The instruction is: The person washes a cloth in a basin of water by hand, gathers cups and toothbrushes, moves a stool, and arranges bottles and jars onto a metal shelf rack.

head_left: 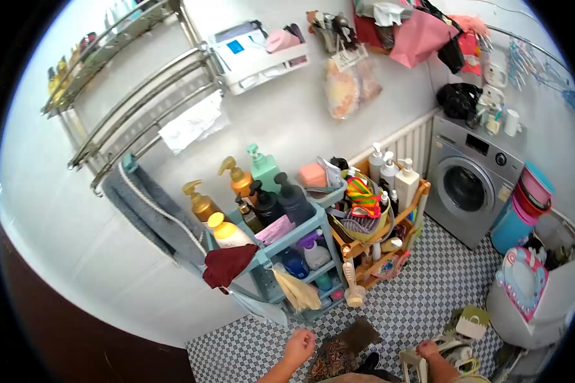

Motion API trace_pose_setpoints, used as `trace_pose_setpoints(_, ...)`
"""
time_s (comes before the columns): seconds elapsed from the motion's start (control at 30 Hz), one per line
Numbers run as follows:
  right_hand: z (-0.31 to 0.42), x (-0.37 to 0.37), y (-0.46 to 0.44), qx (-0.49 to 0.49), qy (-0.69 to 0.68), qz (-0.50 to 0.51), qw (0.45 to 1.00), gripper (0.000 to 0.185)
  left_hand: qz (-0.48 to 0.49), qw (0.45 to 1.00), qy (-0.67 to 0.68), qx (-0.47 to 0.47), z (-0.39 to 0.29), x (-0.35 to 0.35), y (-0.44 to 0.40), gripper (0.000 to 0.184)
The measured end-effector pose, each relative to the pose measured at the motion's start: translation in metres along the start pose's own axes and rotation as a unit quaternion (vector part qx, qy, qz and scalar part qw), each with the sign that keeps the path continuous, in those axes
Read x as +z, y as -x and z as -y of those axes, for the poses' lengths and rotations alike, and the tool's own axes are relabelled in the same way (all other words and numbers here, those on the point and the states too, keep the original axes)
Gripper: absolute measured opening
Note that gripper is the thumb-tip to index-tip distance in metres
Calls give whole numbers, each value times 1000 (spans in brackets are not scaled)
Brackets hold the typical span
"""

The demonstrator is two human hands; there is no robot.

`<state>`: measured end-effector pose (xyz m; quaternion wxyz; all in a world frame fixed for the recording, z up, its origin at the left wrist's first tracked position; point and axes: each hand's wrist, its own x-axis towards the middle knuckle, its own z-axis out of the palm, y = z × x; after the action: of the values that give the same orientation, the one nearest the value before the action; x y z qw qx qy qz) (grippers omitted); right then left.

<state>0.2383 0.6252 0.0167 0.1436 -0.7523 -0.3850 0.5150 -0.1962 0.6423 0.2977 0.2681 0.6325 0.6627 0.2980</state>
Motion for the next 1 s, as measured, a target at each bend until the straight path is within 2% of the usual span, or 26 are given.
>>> trace_pose_setpoints(0.03, -8, 2, -22, 48, -105, -13, 993, 23, -14, 1000, -3, -3, 4, -6, 2, 9)
trace_pose_setpoints(0.13, 67, -7, 2, -25, -87, 5, 996, 15, -65, 996, -66, -5, 12, -16, 15, 8)
trace_pose_setpoints(0.17, 47, 9, -22, -27, -94, 9, 995, 15, -67, 994, -84, -4, 7, -27, 9, 7)
trace_pose_setpoints(0.23, 7, 50, -71, -57, -72, -111, 990, 17, -65, 993, -96, -19, 8, -34, 6, 6)
trace_pose_setpoints(0.27, 48, 31, -21, -45, -167, -50, 984, 19, -55, 992, -100, -44, 5, -40, 8, 6)
trace_pose_setpoints(0.3, 93, 10, 34, -22, -259, 8, 966, 20, -46, 990, -133, -23, 4, -44, 4, 6)
trace_pose_setpoints(0.37, 53, 30, 3, -76, -133, 36, 988, 21, -52, 985, -166, -3, 2, -37, 2, 7)
trace_pose_setpoints(0.4, 37, 29, 5, -73, -104, 41, 991, 21, -70, 982, -175, 5, 2, -31, -5, 7)
trace_pose_setpoints(0.43, 63, 15, 26, -69, -76, 47, 994, 21, -74, 985, -155, 14, 0, -25, -7, 7)
trace_pose_setpoints(0.5, 70, -1, 41, 12, -119, 60, 991, 21, -60, 990, -129, 12, -9, -18, -2, 7)
trace_pose_setpoints(0.57, 76, -11, 51, 39, -212, 49, 975, 21, -38, 990, -133, 17, -20, -11, 7, 5)
trace_pose_setpoints(0.63, 65, -11, 31, 0, -145, 30, 989, 21, -16, 988, -156, -5, -26, -16, 18, 5)
trace_pose_setpoints(0.83, 73, -14, 21, -31, -151, -2, 988, 23, 27, 980, -187, -63, 3, -26, 28, 6)
trace_pose_setpoints(0.87, 66, -15, 22, -21, -143, -2, 990, 23, 11, 980, -186, -68, 8, -23, 29, 7)
trace_pose_setpoints(0.93, 55, -14, 13, -69, -106, 22, 992, 19, -18, 983, -169, -70, 16, -14, 34, 7)
trace_pose_setpoints(1.0, 45, -21, 1, -76, -61, 13, 995, 19, -9, 984, -163, -66, 25, -8, 39, 8)
